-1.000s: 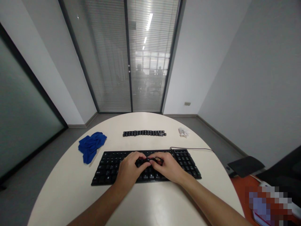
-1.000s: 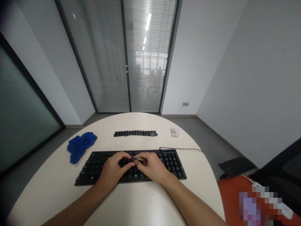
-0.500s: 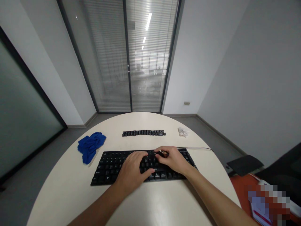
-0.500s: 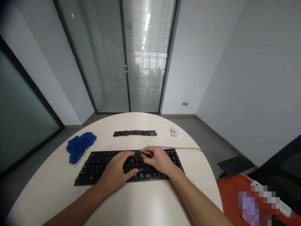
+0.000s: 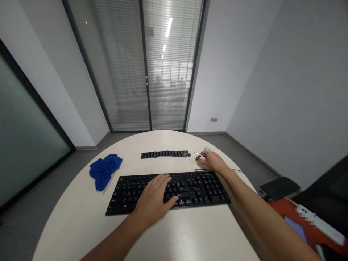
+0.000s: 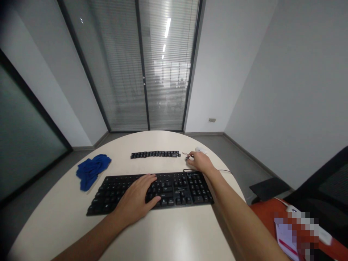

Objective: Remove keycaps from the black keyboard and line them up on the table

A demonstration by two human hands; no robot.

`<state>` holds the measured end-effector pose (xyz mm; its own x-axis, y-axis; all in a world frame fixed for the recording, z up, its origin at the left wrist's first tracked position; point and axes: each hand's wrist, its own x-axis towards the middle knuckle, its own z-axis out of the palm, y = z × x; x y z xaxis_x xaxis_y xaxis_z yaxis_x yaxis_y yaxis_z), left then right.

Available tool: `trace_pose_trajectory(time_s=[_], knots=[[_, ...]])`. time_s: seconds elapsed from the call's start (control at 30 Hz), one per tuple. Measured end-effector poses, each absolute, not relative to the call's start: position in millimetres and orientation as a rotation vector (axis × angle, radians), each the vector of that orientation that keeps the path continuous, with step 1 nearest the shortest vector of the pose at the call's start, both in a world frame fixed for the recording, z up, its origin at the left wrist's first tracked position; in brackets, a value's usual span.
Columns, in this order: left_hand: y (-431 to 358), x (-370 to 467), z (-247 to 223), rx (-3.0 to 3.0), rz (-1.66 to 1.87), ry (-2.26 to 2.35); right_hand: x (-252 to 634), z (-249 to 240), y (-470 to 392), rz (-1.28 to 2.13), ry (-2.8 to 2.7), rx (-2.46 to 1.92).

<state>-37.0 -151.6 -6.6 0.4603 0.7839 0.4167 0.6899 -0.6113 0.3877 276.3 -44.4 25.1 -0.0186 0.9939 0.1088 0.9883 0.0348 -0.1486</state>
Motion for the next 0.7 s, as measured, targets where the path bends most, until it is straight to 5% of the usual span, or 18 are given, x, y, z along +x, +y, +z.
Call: trace_pose_trajectory(time_s=[0.7], knots=[[-151.4, -37.5, -7.7, 2.567, 0.821, 1.303, 255.0, 17.2, -24.6, 0.036, -2.097, -2.059]])
